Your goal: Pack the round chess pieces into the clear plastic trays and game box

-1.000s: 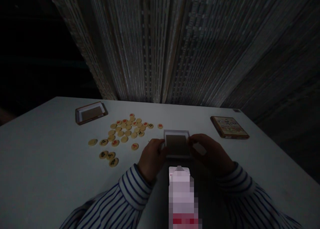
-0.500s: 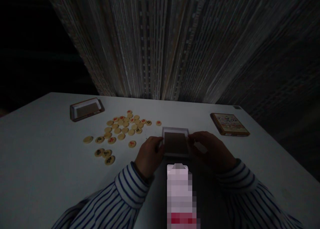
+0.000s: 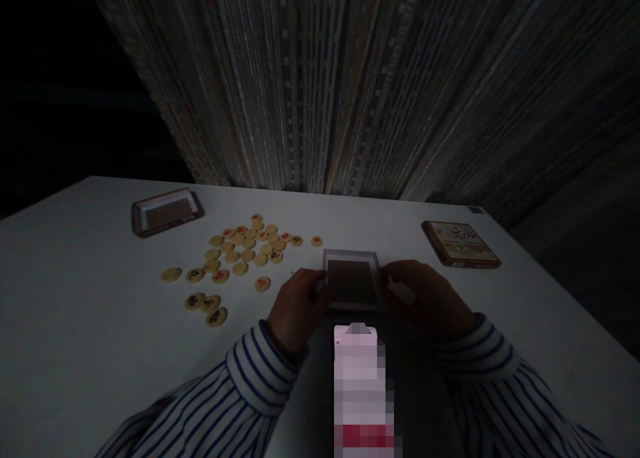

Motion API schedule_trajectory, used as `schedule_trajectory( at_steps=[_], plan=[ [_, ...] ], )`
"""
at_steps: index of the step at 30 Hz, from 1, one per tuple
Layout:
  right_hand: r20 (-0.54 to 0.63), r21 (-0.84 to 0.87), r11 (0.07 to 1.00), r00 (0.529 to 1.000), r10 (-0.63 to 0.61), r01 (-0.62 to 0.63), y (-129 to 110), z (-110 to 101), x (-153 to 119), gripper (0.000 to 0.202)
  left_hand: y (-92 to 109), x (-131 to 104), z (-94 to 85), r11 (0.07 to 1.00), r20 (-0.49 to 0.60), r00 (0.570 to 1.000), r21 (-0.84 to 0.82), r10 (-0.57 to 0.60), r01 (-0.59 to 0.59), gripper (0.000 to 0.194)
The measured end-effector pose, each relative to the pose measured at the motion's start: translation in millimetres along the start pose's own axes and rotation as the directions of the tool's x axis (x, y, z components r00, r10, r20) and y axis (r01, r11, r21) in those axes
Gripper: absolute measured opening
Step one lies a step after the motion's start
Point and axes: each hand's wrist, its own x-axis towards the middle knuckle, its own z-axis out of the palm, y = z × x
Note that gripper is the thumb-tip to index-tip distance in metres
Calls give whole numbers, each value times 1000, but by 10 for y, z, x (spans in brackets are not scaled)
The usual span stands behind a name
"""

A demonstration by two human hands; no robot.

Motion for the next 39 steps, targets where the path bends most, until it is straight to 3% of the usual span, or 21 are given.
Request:
schedule_trajectory(
  at_steps=[5, 21, 39],
  plan=[
    [41, -21, 999, 998, -37, 38, 32, 17, -21, 16, -5, -14, -4, 1000, 10, 1000, 11, 3, -3, 25],
    [-13, -48, 988, 989, -149, 148, 26, 69, -6, 18, -11, -11, 0, 1000, -1, 1000, -30, 10, -10, 22],
    [110, 41, 985, 979, -171, 168, 1, 35, 19, 21, -21, -8, 4, 1000, 10, 1000, -22, -6, 6, 21]
  ],
)
